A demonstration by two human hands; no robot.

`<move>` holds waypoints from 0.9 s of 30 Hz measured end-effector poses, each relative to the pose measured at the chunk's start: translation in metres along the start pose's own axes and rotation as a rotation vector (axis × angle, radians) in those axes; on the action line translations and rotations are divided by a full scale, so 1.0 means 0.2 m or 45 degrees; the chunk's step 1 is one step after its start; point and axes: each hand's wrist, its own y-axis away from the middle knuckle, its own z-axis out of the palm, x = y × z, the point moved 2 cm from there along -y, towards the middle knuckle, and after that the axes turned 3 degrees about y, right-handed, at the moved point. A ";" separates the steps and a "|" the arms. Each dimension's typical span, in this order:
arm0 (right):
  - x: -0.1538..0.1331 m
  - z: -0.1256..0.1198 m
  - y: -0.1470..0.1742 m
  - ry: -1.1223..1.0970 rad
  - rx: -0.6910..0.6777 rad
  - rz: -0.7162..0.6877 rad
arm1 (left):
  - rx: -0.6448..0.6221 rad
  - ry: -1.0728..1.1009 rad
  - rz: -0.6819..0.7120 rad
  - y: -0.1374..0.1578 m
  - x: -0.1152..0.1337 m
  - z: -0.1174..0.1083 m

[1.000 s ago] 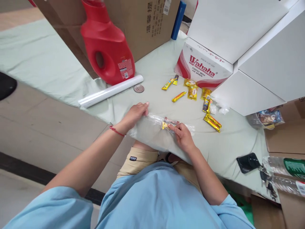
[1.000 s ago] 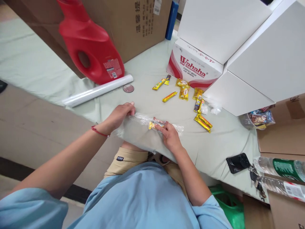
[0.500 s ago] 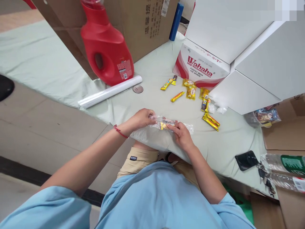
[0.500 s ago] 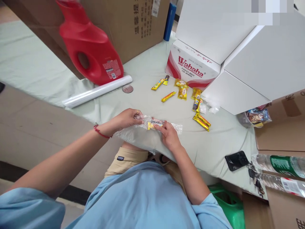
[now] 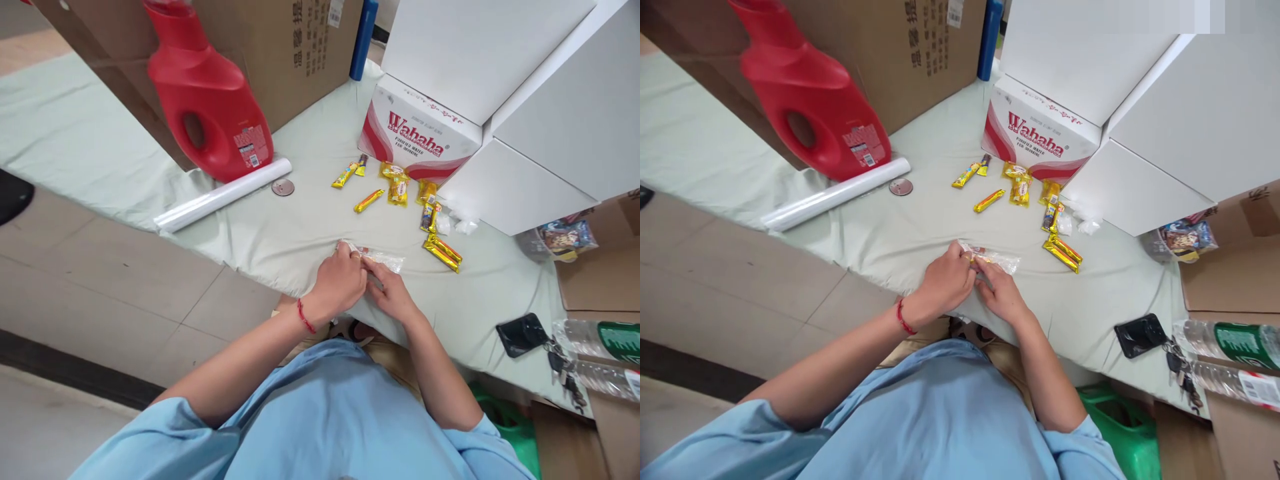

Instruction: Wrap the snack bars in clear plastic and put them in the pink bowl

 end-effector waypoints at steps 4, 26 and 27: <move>0.11 -0.07 0.05 0.194 0.398 0.356 | 0.096 -0.268 0.147 0.03 0.00 0.09; -0.17 -0.04 -0.44 0.767 -0.258 0.444 | 0.038 -0.257 0.156 0.10 0.01 0.32; -0.18 -0.04 -0.46 0.792 -0.292 0.445 | -0.014 -0.257 0.153 0.11 0.02 0.33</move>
